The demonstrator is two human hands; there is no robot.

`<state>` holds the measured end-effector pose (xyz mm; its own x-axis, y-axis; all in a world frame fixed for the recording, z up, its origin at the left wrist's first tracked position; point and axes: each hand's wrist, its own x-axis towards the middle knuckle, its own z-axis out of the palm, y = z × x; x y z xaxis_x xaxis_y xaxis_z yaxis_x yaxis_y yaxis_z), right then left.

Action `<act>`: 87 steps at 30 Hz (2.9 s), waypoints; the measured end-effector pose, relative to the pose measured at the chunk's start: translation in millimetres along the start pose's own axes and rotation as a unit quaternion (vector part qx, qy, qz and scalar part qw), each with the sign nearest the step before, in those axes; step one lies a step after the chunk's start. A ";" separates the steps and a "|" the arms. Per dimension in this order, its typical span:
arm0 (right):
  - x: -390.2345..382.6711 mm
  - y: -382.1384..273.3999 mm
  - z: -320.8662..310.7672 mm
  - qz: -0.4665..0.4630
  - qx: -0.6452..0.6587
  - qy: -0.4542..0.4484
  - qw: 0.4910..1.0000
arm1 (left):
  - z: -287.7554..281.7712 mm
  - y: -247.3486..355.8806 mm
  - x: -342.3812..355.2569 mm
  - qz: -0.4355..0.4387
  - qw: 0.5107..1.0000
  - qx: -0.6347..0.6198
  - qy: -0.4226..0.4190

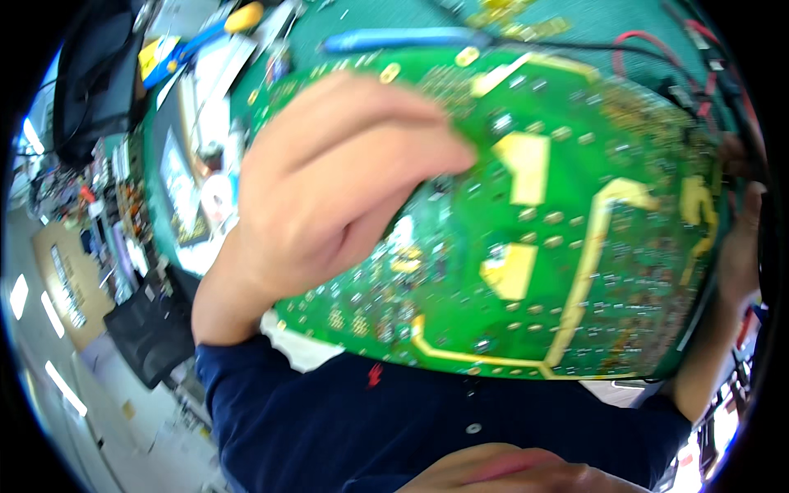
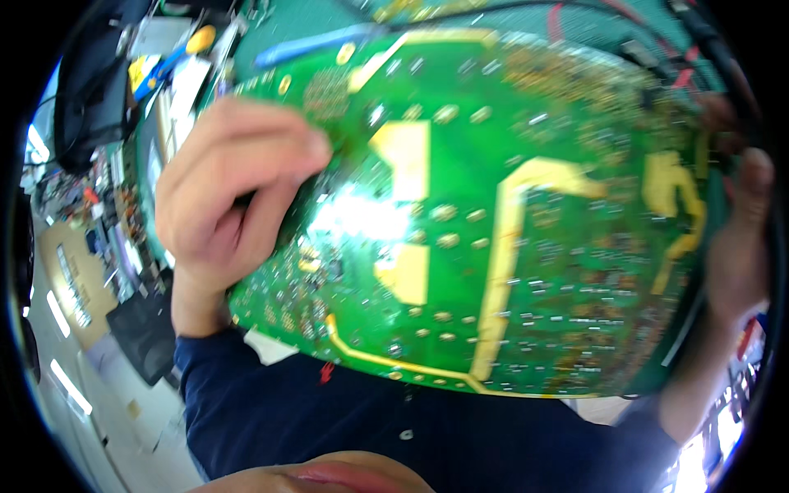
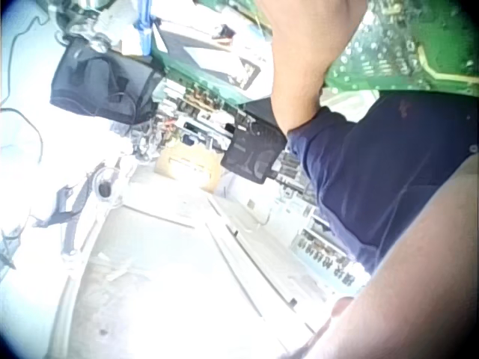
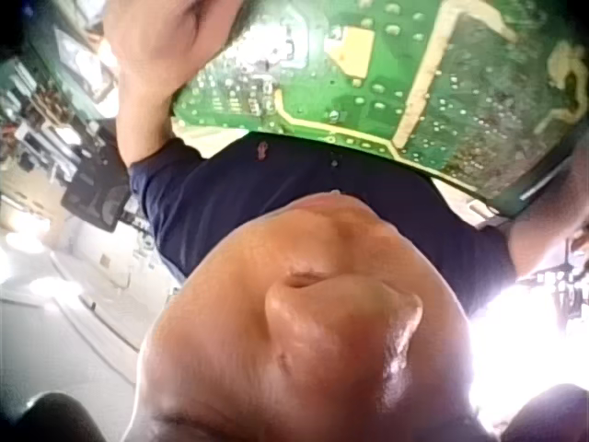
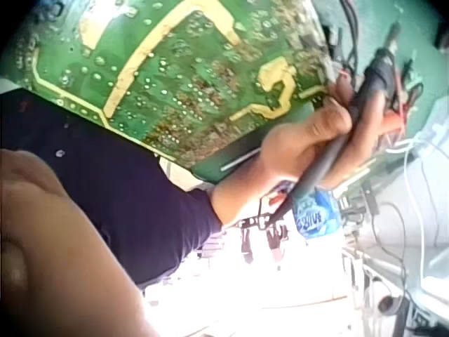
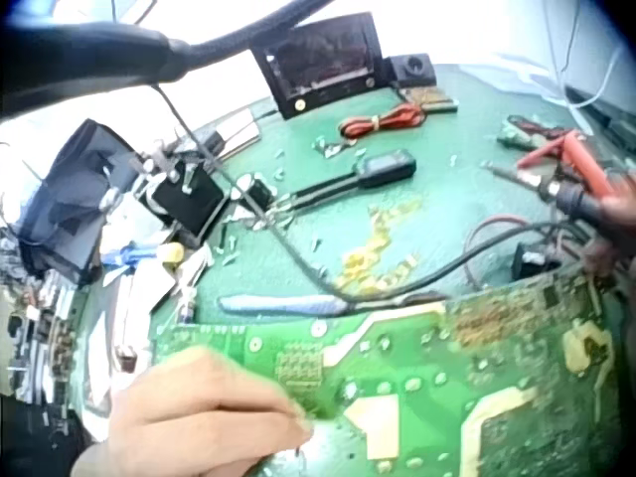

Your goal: The person solders components onto a green circuit board by applying flux from a syringe and using a soldering iron to secure pins and small parts.

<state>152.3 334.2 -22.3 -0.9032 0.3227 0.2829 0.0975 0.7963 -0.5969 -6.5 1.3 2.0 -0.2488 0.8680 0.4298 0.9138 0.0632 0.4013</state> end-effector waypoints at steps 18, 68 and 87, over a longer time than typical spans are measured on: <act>10.5 -39.9 0.1 -0.130 0.123 0.064 0.982 | -4.2 19.2 2.0 -0.043 0.998 -0.018 0.037; 271.5 13.7 65.1 0.023 0.157 0.085 0.984 | -10.0 13.8 -11.7 -0.030 0.971 -0.088 0.222; 132.3 -49.9 35.7 0.204 0.508 -0.127 0.827 | -7.7 16.6 -9.0 -0.003 0.980 -0.022 0.196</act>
<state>13.0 318.8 18.1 -0.9529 0.2378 -0.1883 0.1318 -0.2346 -0.9631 8.4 -9.3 11.0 -0.3665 0.6116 0.7012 0.8994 0.0398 0.4353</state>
